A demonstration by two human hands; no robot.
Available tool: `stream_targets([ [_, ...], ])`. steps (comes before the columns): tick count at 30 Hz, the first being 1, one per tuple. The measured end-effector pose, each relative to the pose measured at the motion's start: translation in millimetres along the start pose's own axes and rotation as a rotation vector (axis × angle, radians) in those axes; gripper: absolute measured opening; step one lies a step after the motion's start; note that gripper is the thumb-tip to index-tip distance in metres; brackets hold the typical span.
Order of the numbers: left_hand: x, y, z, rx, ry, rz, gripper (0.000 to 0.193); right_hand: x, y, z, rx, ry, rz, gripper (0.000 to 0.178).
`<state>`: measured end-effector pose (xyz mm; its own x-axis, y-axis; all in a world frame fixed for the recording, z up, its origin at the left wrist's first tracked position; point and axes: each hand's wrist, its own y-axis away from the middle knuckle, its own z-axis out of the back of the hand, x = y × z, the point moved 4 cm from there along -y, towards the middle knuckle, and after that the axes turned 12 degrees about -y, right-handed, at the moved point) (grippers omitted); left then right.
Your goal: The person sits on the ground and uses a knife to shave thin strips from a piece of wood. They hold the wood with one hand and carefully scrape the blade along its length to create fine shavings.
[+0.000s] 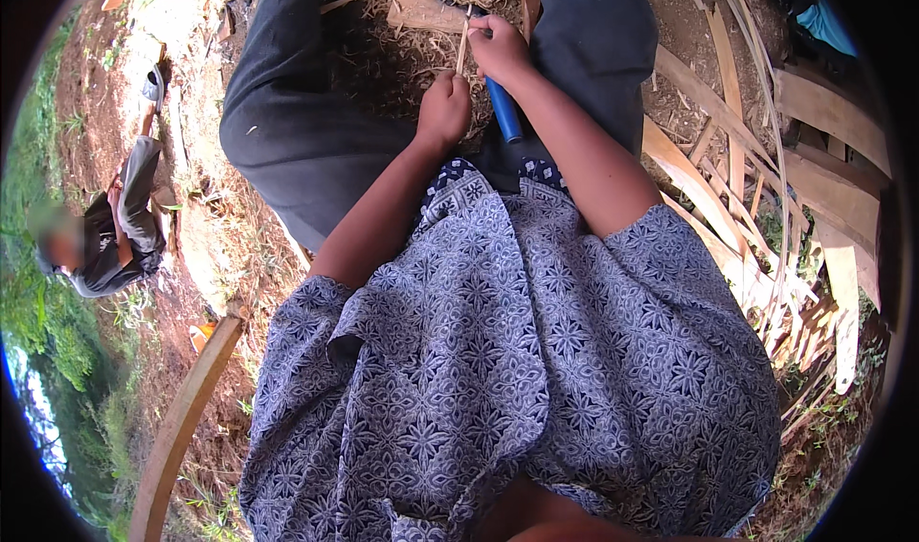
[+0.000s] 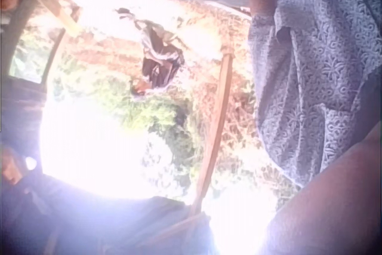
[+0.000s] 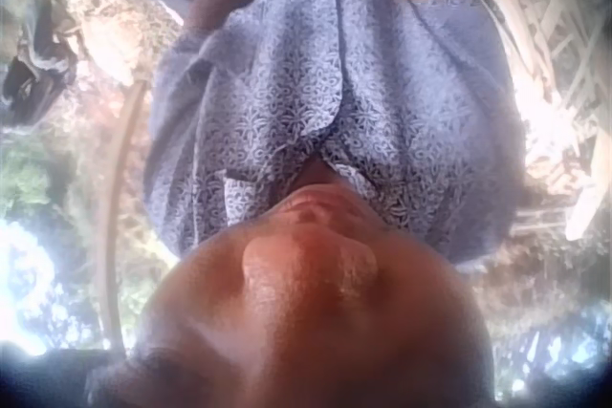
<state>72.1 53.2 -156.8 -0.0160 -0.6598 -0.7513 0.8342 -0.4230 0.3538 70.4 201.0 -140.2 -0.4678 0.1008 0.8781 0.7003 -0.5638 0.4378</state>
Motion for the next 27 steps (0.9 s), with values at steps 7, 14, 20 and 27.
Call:
stream_targets([
  [7,11.0,-15.9,21.3,0.022,0.053,0.112,0.038,6.3,15.9,-5.8,0.262,-0.067,0.023,0.03],
  [14,15.6,-35.0,27.3,-0.029,-0.002,0.058,0.04,9.6,43.6,-16.3,0.408,0.054,-0.014,0.028],
  [20,5.6,-33.2,28.4,-0.025,-0.06,0.011,0.039,5.2,35.2,-15.5,0.335,0.06,0.034,0.027],
  [27,-0.2,-28.7,29.6,-0.005,0.044,0.038,0.037,-0.4,31.3,-18.5,0.268,0.004,0.068,0.027],
])
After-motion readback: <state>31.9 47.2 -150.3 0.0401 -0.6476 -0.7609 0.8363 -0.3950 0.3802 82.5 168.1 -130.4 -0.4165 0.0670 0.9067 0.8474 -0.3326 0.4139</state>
